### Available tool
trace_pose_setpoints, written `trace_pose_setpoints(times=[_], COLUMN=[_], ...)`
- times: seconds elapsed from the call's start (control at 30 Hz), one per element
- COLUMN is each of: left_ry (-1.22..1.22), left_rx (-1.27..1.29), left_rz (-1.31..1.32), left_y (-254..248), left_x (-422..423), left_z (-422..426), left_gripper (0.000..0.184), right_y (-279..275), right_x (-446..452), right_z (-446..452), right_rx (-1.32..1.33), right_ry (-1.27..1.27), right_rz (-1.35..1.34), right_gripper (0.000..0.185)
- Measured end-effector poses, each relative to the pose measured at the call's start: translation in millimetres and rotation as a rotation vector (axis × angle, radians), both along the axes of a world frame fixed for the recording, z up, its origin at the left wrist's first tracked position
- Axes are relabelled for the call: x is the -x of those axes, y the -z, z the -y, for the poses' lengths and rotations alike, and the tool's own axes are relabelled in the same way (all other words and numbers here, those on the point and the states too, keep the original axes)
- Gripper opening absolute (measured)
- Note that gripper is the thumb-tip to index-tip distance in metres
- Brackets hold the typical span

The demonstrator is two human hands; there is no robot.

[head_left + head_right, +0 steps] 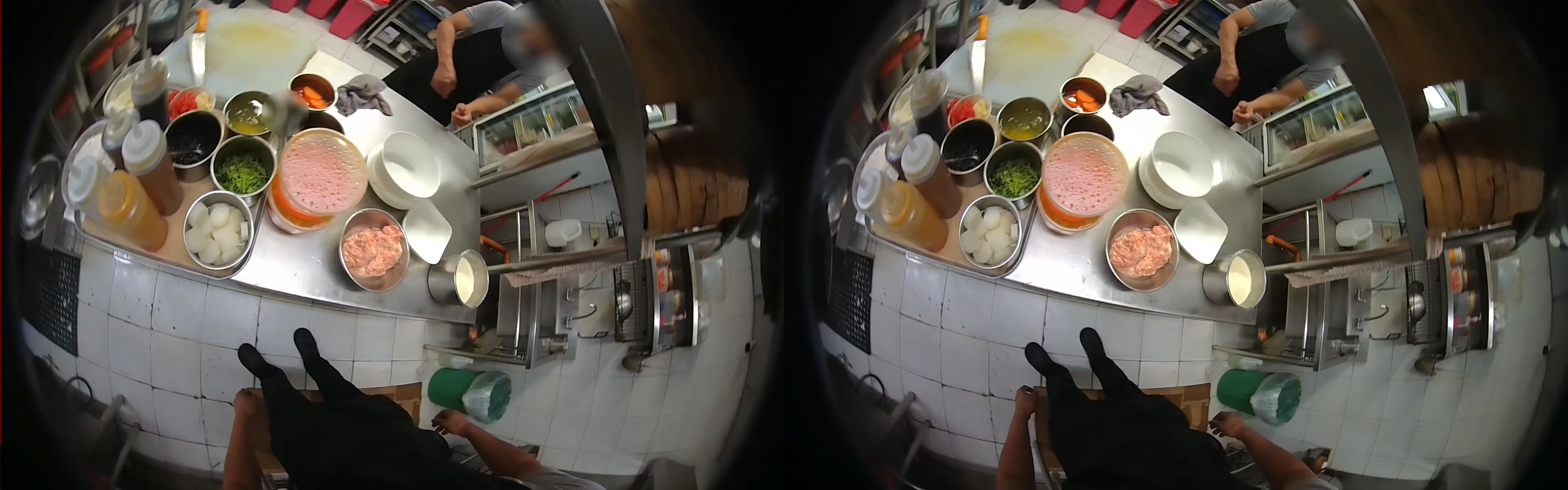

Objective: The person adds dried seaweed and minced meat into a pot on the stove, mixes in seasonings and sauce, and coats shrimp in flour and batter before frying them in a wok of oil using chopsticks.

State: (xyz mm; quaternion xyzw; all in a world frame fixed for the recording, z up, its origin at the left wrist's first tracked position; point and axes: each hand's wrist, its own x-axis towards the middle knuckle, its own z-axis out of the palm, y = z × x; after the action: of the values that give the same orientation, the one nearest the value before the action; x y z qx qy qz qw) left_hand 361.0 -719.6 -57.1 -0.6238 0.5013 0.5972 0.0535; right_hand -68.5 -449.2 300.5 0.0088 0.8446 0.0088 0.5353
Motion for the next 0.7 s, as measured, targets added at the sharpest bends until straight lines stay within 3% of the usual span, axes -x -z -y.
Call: trace_pose_setpoints(times=[0.07, 0.13, 0.2, 0.23, 0.27, 0.33, 0.37, 0.4, 0.43, 0.57, 0.63, 0.7], left_ry=[-0.142, -0.007, -0.046, -0.013, 0.019, 0.043, 0.038, 0.050, 0.068, 0.165, 0.169, 0.214], left_rx=[-0.095, -0.034, -0.206, -0.219, -0.232, -0.242, -0.283, -0.257, -0.262, -0.210, -0.147, -0.035], left_rz=[-0.077, -0.059, -0.084, -0.080, -0.075, -0.059, -0.077, -0.086, -0.114, -0.191, -0.333, -0.507], left_y=[33.3, 50.2, -27.7, -39.0, -50.3, -72.9, -86.4, -94.2, -103.5, -169.7, -205.9, -253.8], left_x=[-4.8, -10.4, 3.2, 6.9, 10.0, 17.7, 22.7, 25.1, 27.8, 84.8, 131.2, 188.3], left_z=[-8.7, -3.0, 37.6, 47.5, 58.9, 76.0, 85.0, 91.1, 98.2, 112.6, 109.0, 99.5], left_gripper=[0.031, 0.029, 0.025, 0.023, 0.021, 0.020, 0.021, 0.023, 0.025, 0.031, 0.033, 0.036], right_y=[5.2, 16.3, 65.7, 59.5, 78.7, 71.2, 103.0, 149.7, 155.9, 136.2, 146.8, 187.1], right_x=[-2.4, -6.9, -6.3, -14.1, -18.3, -26.2, -11.3, -4.1, -6.9, 1.1, 8.1, 28.0], right_z=[-7.5, -23.6, -74.7, -67.8, -82.8, -73.6, -110.4, -139.9, -138.5, -116.4, -115.9, -130.4], right_rx=[0.032, 0.094, 0.160, 0.175, 0.118, 0.052, 0.342, 0.282, 0.205, 0.412, 0.267, 0.326], right_ry=[0.006, 0.011, -0.096, -0.004, -0.211, -0.277, -0.986, -0.920, -0.721, -0.773, -0.064, -0.074], right_rz=[-0.005, -0.062, -0.133, -0.124, -0.256, -0.284, -0.198, -0.149, -0.169, -0.231, -0.280, -0.242], right_gripper=[0.031, 0.029, 0.027, 0.028, 0.028, 0.030, 0.037, 0.041, 0.033, 0.027, 0.023, 0.022])
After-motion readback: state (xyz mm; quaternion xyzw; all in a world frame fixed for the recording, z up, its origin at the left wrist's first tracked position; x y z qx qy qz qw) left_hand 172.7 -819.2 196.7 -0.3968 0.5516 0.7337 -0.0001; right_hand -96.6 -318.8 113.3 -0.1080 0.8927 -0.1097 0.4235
